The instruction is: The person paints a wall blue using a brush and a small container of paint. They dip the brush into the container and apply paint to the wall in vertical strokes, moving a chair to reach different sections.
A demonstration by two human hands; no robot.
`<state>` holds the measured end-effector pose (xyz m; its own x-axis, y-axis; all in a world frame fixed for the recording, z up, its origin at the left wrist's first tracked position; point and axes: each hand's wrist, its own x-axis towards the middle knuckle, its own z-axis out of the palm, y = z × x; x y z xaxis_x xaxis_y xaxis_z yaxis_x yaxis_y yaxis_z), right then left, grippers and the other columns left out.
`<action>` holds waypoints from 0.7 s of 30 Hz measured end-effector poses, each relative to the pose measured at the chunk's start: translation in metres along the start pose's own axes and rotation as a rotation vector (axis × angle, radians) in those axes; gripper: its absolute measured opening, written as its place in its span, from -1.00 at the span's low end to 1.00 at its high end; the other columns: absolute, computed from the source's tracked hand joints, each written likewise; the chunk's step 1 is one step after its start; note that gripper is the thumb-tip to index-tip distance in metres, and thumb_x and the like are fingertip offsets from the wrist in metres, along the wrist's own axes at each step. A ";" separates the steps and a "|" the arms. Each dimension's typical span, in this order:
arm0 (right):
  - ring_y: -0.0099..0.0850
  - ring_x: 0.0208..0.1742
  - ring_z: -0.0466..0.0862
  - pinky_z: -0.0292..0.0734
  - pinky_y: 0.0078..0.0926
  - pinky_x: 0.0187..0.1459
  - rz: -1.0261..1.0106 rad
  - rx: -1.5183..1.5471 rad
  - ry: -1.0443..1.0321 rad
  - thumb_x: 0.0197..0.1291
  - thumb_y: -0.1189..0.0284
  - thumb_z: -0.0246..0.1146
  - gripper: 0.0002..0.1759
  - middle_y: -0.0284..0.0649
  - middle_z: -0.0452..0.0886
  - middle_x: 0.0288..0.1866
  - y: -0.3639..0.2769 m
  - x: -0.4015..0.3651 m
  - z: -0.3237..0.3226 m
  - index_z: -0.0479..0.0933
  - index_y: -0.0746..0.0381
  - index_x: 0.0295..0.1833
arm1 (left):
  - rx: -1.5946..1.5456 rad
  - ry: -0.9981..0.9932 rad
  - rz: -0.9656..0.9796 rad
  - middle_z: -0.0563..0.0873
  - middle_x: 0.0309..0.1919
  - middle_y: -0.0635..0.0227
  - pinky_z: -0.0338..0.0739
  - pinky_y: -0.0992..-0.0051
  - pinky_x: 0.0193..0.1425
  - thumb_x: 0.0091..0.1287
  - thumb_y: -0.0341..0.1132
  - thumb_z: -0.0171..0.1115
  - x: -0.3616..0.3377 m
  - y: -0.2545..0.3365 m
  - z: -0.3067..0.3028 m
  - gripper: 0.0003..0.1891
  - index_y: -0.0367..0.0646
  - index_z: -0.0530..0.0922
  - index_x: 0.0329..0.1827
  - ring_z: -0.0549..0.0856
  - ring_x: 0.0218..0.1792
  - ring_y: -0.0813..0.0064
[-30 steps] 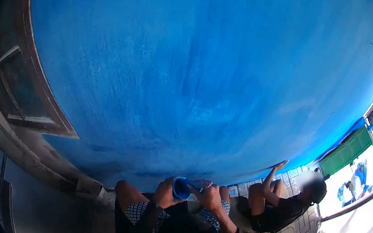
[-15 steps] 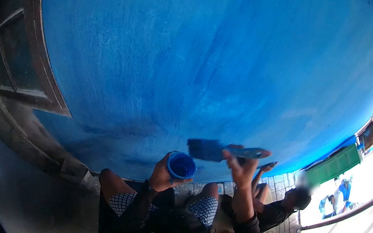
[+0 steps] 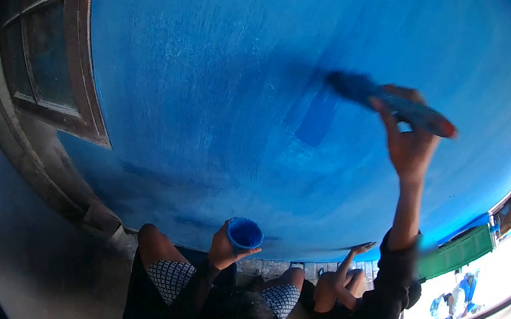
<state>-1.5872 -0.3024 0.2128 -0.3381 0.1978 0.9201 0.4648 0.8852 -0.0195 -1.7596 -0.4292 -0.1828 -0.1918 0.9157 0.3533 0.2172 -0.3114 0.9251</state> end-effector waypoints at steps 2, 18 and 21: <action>-0.32 -0.19 0.74 0.66 -0.47 -0.22 -0.417 -0.208 0.215 -0.01 0.59 0.55 -0.62 -0.15 0.74 -0.06 -0.002 0.018 -0.009 0.72 0.28 0.00 | -0.001 0.021 -0.018 0.70 0.07 0.13 0.66 0.23 0.16 -0.08 0.00 0.74 -0.010 0.002 0.006 -0.13 -0.24 0.45 0.22 0.72 0.08 0.23; -0.25 -0.16 0.72 0.72 -0.33 -0.16 -0.269 -0.035 -0.446 0.13 0.49 0.44 -0.71 -0.25 0.74 -0.07 0.031 -0.237 0.085 0.73 0.16 0.01 | -0.164 0.041 -0.110 0.64 0.16 0.09 0.59 0.14 0.24 -0.12 -0.01 0.76 -0.090 -0.161 0.028 -0.03 -0.22 0.40 0.31 0.67 0.18 0.14; -0.41 -0.23 0.73 0.63 -0.45 -0.17 0.140 0.022 -0.235 0.19 0.52 0.43 -0.83 -0.24 0.78 -0.11 0.025 -0.124 0.054 0.73 0.17 -0.08 | -0.013 0.045 -0.141 0.63 0.17 0.08 0.58 0.14 0.25 -0.13 0.00 0.76 -0.102 -0.155 0.017 -0.01 -0.22 0.39 0.32 0.66 0.19 0.13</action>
<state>-1.5777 -0.2816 0.0766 -0.4536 0.4093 0.7916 0.5038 0.8505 -0.1511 -1.7573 -0.4703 -0.3646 -0.2623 0.9382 0.2256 0.1727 -0.1844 0.9676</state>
